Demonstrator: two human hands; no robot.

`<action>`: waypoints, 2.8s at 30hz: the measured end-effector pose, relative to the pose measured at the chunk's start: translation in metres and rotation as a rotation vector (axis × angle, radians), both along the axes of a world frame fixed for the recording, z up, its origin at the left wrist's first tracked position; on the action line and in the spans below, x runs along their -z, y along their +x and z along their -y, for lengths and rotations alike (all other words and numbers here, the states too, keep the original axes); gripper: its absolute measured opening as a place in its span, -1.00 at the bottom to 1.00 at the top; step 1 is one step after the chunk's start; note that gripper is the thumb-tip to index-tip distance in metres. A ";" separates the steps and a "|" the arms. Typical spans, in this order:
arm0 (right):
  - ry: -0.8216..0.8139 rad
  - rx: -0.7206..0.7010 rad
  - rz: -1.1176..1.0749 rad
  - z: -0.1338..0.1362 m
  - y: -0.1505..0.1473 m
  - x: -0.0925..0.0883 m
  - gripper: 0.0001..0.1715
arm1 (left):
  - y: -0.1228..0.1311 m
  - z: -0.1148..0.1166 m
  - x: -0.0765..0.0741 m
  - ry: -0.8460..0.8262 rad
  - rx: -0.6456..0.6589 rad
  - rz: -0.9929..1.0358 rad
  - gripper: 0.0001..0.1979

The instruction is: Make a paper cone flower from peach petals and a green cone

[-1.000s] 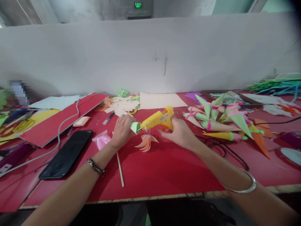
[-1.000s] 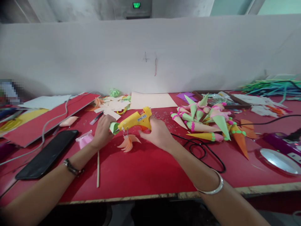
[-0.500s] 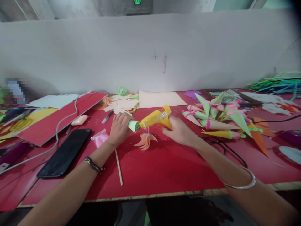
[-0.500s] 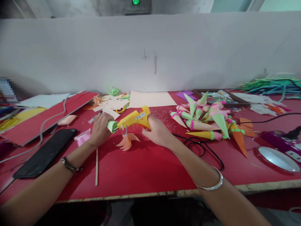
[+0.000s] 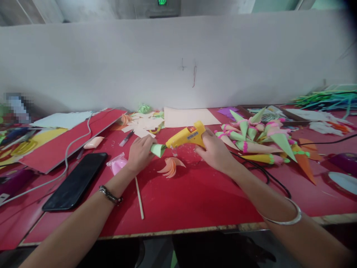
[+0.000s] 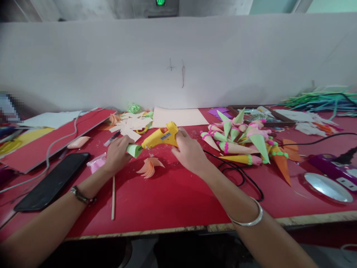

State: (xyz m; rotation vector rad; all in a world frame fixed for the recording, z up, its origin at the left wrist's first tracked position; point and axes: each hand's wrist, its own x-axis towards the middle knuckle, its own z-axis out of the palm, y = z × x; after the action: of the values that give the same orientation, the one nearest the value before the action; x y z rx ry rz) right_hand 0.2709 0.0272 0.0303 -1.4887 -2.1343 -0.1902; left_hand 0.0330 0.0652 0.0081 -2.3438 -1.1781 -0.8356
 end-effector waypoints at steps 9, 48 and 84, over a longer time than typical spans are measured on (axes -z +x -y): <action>0.220 0.127 0.131 0.013 -0.002 -0.009 -0.74 | 0.002 0.003 0.002 -0.187 -0.091 0.067 -0.87; -0.041 -0.033 -0.021 0.008 -0.006 -0.003 -0.73 | 0.000 0.008 -0.004 -0.311 -0.286 -0.052 -0.76; 0.007 0.055 0.105 0.003 -0.002 0.000 -0.70 | 0.001 -0.001 0.000 -0.014 0.002 -0.119 -0.91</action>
State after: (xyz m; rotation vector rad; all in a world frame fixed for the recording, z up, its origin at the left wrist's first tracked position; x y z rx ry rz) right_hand 0.2692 0.0241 0.0307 -1.5666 -2.1730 -0.3014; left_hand 0.0345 0.0665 0.0080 -2.3709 -1.1363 -0.6802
